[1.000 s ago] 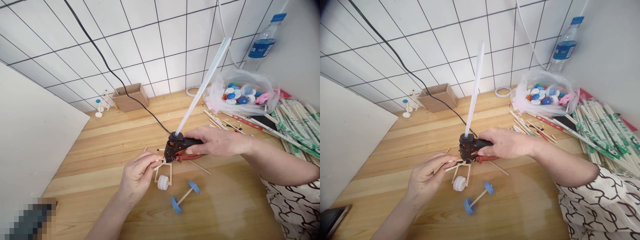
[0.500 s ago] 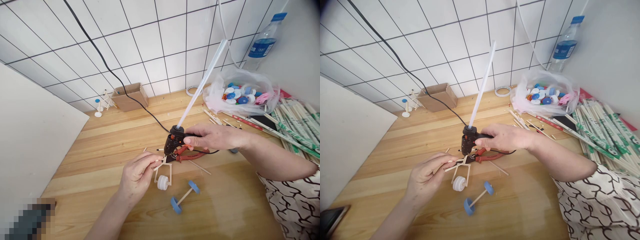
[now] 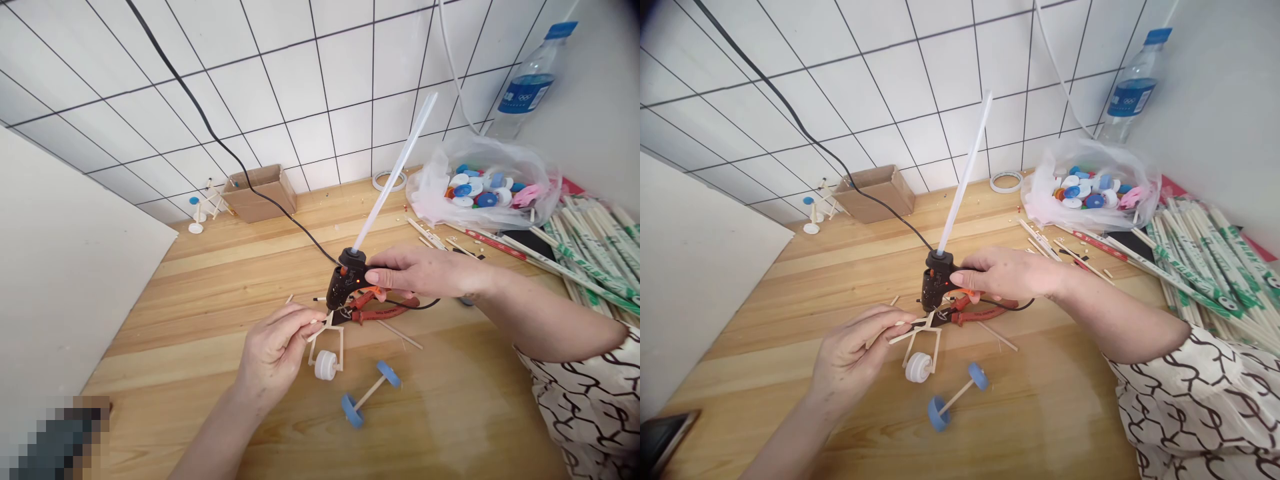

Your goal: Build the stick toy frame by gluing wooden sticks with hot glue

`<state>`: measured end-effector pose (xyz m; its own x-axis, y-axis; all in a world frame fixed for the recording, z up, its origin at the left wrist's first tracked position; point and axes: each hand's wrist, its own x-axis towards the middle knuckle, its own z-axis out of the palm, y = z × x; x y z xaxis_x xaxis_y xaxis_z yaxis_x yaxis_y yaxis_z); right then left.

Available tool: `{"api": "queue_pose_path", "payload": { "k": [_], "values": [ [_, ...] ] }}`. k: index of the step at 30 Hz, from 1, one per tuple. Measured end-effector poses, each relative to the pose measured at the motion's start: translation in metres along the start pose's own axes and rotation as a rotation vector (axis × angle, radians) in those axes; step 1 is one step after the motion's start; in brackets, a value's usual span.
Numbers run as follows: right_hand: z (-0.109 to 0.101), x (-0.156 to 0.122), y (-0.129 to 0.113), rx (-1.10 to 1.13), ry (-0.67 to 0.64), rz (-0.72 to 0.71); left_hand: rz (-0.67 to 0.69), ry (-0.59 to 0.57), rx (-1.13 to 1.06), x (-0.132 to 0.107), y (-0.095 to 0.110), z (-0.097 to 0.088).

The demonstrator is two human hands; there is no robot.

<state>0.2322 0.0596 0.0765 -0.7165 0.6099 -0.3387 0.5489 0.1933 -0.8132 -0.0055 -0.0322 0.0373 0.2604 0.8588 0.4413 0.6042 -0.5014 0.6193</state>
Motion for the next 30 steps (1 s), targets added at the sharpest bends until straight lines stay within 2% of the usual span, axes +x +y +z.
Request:
{"api": "queue_pose_path", "payload": {
  "k": [14,23,30],
  "values": [
    [0.003,0.003,-0.011,-0.129,0.1,0.066,0.008,-0.006,0.014,0.001,0.0,0.0],
    [0.0,0.0,-0.006,-0.001,0.03,0.065,-0.007,0.006,0.025,-0.001,0.001,0.0],
    [0.0,0.0,-0.005,-0.009,0.021,0.043,-0.012,0.004,0.02,-0.001,0.001,0.0]
  ]
}}
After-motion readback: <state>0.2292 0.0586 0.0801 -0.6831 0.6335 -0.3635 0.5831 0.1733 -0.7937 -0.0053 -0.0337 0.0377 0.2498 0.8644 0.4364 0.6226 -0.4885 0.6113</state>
